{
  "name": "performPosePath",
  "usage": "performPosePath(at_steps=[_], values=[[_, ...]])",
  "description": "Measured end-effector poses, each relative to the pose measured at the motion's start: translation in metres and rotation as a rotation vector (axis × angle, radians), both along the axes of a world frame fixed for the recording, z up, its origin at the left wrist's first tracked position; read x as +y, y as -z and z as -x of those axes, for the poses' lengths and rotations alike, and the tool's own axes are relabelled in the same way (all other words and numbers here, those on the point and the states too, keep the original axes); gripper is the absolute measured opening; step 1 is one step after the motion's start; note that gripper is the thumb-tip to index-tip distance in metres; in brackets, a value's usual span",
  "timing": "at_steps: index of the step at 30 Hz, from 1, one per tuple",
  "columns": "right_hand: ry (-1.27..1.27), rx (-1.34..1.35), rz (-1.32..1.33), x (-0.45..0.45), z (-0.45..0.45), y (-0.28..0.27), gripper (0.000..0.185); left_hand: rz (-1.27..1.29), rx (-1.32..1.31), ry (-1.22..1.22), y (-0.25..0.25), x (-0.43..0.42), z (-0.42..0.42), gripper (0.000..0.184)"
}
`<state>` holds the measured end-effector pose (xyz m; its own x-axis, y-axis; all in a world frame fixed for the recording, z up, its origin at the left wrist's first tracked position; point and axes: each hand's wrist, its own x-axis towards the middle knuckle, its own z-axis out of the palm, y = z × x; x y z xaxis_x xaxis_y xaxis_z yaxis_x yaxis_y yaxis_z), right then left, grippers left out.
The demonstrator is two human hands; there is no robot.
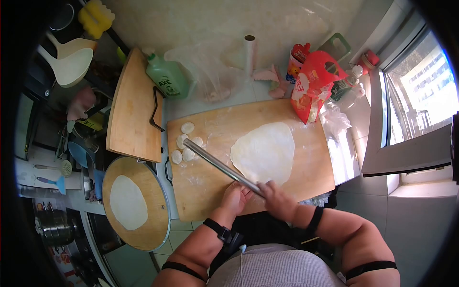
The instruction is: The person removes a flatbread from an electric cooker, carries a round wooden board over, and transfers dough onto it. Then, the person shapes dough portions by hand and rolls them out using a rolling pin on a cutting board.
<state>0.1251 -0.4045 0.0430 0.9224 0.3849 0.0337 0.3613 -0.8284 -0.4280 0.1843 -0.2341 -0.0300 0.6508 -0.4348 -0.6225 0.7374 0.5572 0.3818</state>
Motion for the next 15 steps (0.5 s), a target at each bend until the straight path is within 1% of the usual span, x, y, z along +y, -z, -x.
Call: performPosePath(at_steps=[1,2,3,5,6,8,10,11,13,15], values=[[-0.039,-0.115,0.109,-0.018,-0.001,0.008,0.048,-0.095,-0.003,0.076,-0.01,-0.002,0.0,0.027],[0.044,-0.021,-0.02,-0.037,-0.007,0.019,0.046,-0.191,-0.007,0.15,-0.014,-0.004,0.0,0.026],[0.125,0.073,-0.15,-0.057,-0.014,0.027,0.045,-0.193,-0.009,0.148,-0.012,-0.006,0.0,0.026],[0.055,0.0,-0.005,-0.095,-0.031,0.03,0.043,-0.259,0.031,0.331,-0.003,-0.012,0.002,0.028],[0.058,-0.001,-0.006,-0.108,-0.039,0.028,0.043,-0.28,0.044,0.381,-0.009,-0.019,0.0,0.03],[-0.016,-0.053,0.079,-0.127,-0.052,0.026,0.045,-0.32,0.059,0.422,-0.018,-0.035,-0.002,0.03],[-0.024,-0.042,0.12,-0.138,-0.064,0.022,0.045,-0.361,0.077,0.461,-0.026,-0.043,-0.006,0.03],[-0.034,-0.031,0.161,-0.142,-0.068,0.022,0.046,-0.331,0.097,0.503,-0.029,-0.045,-0.009,0.029],[-0.021,-0.04,0.149,-0.145,-0.073,0.018,0.048,-0.304,0.118,0.553,-0.031,-0.048,-0.021,0.028],[0.032,-0.063,0.019,-0.148,-0.076,0.014,0.047,0.004,0.055,0.529,-0.03,-0.043,-0.045,0.028]])
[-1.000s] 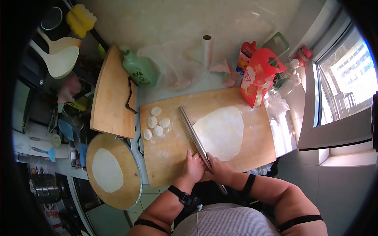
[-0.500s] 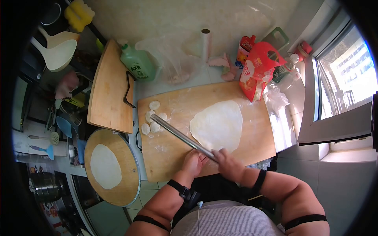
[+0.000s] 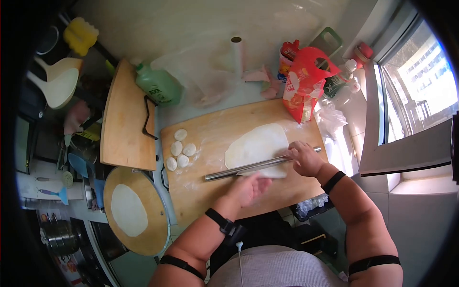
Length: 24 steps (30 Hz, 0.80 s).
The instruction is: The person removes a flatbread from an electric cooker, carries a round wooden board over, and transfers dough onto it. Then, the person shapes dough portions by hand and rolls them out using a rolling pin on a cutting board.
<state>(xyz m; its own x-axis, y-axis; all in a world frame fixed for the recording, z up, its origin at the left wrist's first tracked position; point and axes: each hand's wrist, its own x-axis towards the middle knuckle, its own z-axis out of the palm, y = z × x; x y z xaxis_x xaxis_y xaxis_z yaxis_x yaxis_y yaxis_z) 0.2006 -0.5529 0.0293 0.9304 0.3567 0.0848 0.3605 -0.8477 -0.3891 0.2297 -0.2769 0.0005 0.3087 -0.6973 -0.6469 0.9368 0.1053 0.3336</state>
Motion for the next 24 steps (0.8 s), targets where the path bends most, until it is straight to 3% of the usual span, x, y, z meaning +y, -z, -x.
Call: performPosePath(at_steps=[2,3,5,6,8,9,16,19,22,24], values=[[0.074,0.025,-0.128,0.011,-0.003,-0.003,0.047,0.109,-0.035,-0.326,-0.024,-0.004,-0.028,0.032],[0.141,0.047,-0.256,0.02,-0.006,-0.003,0.048,0.106,-0.032,-0.324,-0.022,-0.011,-0.039,0.032],[0.153,0.031,-0.337,0.045,-0.014,-0.001,0.048,-0.367,-1.044,-0.236,-0.013,-0.022,-0.055,0.038],[0.16,0.011,-0.419,0.057,-0.017,0.002,0.049,-0.368,-1.045,-0.235,-0.01,-0.028,-0.052,0.038],[0.088,-0.042,-0.171,0.075,-0.014,0.023,0.054,-1.001,-2.007,0.36,-0.001,-0.037,-0.031,0.046],[0.084,-0.001,0.023,0.08,-0.007,0.034,0.058,-1.015,-1.922,0.472,0.009,-0.033,-0.018,0.058],[0.045,0.063,0.003,0.086,0.067,0.028,0.072,-0.842,-1.971,0.526,0.005,-0.006,0.059,0.062],[0.097,-0.102,0.007,0.083,0.028,0.047,0.07,-0.936,-1.994,0.589,0.016,-0.02,0.013,0.061],[0.208,0.038,0.179,0.078,-0.052,0.034,0.069,-1.018,-1.965,0.504,0.008,-0.044,-0.065,0.059],[0.239,0.016,0.182,0.077,-0.067,0.033,0.071,-1.035,-1.959,0.5,0.006,-0.046,-0.067,0.059]])
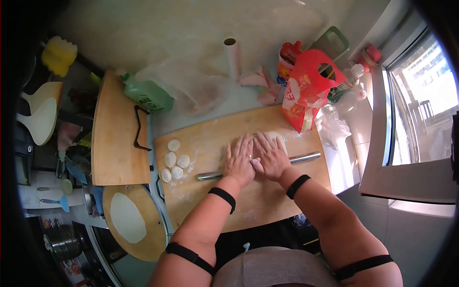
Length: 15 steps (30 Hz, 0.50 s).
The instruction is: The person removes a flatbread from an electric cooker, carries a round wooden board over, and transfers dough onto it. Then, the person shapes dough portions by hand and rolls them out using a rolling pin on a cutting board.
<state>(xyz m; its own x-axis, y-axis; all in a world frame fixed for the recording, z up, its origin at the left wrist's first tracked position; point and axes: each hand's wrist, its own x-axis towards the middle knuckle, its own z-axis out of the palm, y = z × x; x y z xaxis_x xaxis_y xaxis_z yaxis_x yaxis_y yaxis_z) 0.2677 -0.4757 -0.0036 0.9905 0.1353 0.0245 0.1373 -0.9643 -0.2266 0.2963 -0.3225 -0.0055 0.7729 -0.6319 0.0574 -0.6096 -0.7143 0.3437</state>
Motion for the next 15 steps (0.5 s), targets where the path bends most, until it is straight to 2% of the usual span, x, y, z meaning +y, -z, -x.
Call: performPosePath(at_steps=[2,3,4,5,6,8,10,12,14,15], values=[[-0.113,0.015,0.006,0.0,0.03,0.007,0.072,-0.043,0.043,0.036,0.002,0.005,0.016,0.063],[-0.156,-0.015,-0.069,0.001,0.059,0.007,0.074,-0.078,0.083,0.077,0.007,0.017,0.046,0.066],[-0.208,-0.099,-0.151,0.002,0.093,0.012,0.077,-0.004,0.037,0.127,0.019,0.029,0.079,0.068],[-0.235,0.084,-0.193,0.002,0.118,-0.004,0.08,-0.146,0.11,0.216,0.001,0.038,0.103,0.069],[-0.259,0.191,-0.248,0.002,0.137,-0.013,0.081,0.011,0.22,0.196,-0.001,0.045,0.126,0.07],[-0.265,0.2,-0.226,0.003,0.14,-0.017,0.08,0.018,0.251,0.184,-0.003,0.046,0.129,0.068],[-0.217,-0.119,-0.178,0.0,0.101,0.019,0.08,-0.191,-0.014,0.182,0.006,0.032,0.083,0.066],[-0.125,-0.026,0.067,-0.005,0.033,0.009,0.079,-0.125,-0.011,0.077,0.004,0.01,0.018,0.064],[0.008,0.088,0.028,-0.01,-0.013,-0.001,0.078,-0.015,0.028,-0.1,0.002,-0.006,-0.021,0.065],[0.007,0.081,0.032,-0.012,-0.007,0.0,0.078,-0.01,0.021,-0.101,0.001,-0.005,-0.015,0.065]])
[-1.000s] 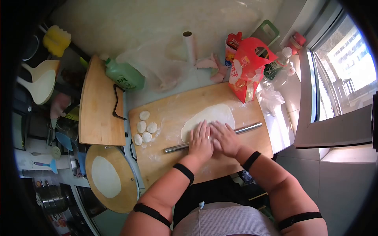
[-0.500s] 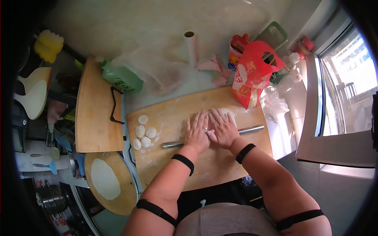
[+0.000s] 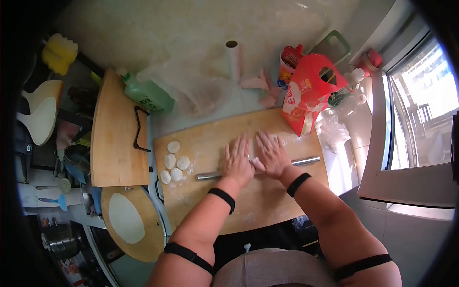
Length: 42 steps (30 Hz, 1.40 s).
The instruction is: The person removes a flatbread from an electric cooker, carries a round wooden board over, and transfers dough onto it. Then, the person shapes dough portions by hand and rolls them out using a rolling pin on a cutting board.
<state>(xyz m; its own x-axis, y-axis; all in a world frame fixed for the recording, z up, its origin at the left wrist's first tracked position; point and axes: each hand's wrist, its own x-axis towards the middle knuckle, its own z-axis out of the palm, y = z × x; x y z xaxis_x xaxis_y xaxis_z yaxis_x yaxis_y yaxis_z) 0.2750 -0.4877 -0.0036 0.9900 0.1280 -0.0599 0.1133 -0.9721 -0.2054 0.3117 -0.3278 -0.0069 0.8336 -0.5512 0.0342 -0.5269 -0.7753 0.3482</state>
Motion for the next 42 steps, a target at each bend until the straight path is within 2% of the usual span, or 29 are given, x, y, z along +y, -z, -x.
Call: performPosePath(at_steps=[2,4,5,6,7,9,11,13,14,16,20,21,23,24,25,27,28,29,30,31,33,34,36,37,39,42], values=[[-0.159,-0.064,-0.03,0.004,0.037,0.009,0.079,-0.114,0.017,0.154,0.002,0.016,0.037,0.064],[-0.235,-0.139,-0.147,0.012,0.104,0.008,0.074,-0.123,0.094,0.257,0.005,0.04,0.097,0.064],[-0.254,-0.038,-0.299,0.012,0.132,-0.002,0.074,-0.121,0.142,0.312,-0.005,0.05,0.123,0.067],[-0.314,0.103,-0.251,0.012,0.148,-0.014,0.076,-0.096,0.181,0.345,-0.013,0.058,0.14,0.069],[-0.314,0.1,-0.249,0.01,0.142,-0.006,0.076,-0.095,0.178,0.345,-0.007,0.059,0.133,0.069],[-0.274,-0.151,-0.194,0.006,0.119,0.015,0.074,-0.157,-0.078,0.369,0.006,0.054,0.105,0.068],[-0.18,-0.164,0.038,-0.002,0.052,0.002,0.07,-0.15,-0.037,0.178,-0.003,0.026,0.041,0.065],[-0.144,-0.131,0.055,-0.015,0.01,-0.008,0.066,-0.048,-0.062,0.052,-0.017,0.013,0.002,0.062],[-0.147,-0.133,0.057,-0.019,0.003,-0.009,0.066,-0.046,-0.065,0.049,-0.02,0.013,0.001,0.062],[-0.281,-0.118,-0.098,-0.023,0.002,-0.006,0.055,-0.123,0.115,0.125,-0.022,0.018,0.007,0.059],[-0.207,-0.221,-0.178,-0.027,0.019,0.011,0.045,-0.092,0.054,0.165,-0.017,0.023,0.012,0.058],[-0.213,-0.225,-0.175,-0.025,0.026,0.01,0.045,-0.024,0.075,0.136,-0.019,0.022,0.015,0.058],[0.039,-0.168,-0.216,-0.022,0.043,0.009,0.044,0.048,0.092,0.103,-0.018,0.027,0.026,0.059],[0.139,-0.134,-0.17,-0.021,0.055,0.01,0.048,0.339,0.304,0.022,-0.01,0.036,0.04,0.06],[0.133,-0.137,-0.169,-0.017,0.065,0.01,0.048,0.629,0.514,-0.059,0.0,0.045,0.055,0.061],[0.055,-0.131,-0.02,-0.007,0.087,0.012,0.055,0.885,0.991,-0.234,0.034,0.066,0.081,0.065],[-0.075,-0.068,0.113,0.004,0.099,-0.008,0.062,0.889,0.989,-0.231,0.024,0.071,0.091,0.065],[-0.23,0.056,0.169,0.013,0.107,-0.013,0.065,1.129,1.277,-0.443,0.013,0.078,0.102,0.068],[-0.375,0.16,0.09,0.028,0.117,-0.03,0.069,1.363,1.562,-0.67,0.0,0.082,0.109,0.071],[-0.413,0.114,-0.252,0.039,0.124,-0.023,0.07,1.369,1.559,-0.673,-0.008,0.086,0.112,0.071],[-0.444,-0.023,-0.568,0.058,0.134,-0.03,0.067,1.432,1.694,-0.743,-0.017,0.093,0.118,0.075],[-0.446,-0.021,-0.567,0.066,0.137,-0.04,0.067,1.426,1.665,-0.766,-0.019,0.092,0.119,0.076],[-0.054,0.187,-0.599,0.082,0.142,-0.055,0.064,1.467,1.698,-0.715,-0.014,0.094,0.121,0.077],[-0.055,0.188,-0.598,0.088,0.143,-0.059,0.064,1.508,1.728,-0.664,-0.011,0.095,0.122,0.078],[0.106,0.515,-0.48,0.099,0.145,-0.063,0.062,1.499,1.697,-0.74,-0.007,0.092,0.123,0.08],[0.083,0.5,-0.575,0.105,0.152,-0.042,0.061,1.478,1.635,-0.854,-0.004,0.089,0.124,0.08]])
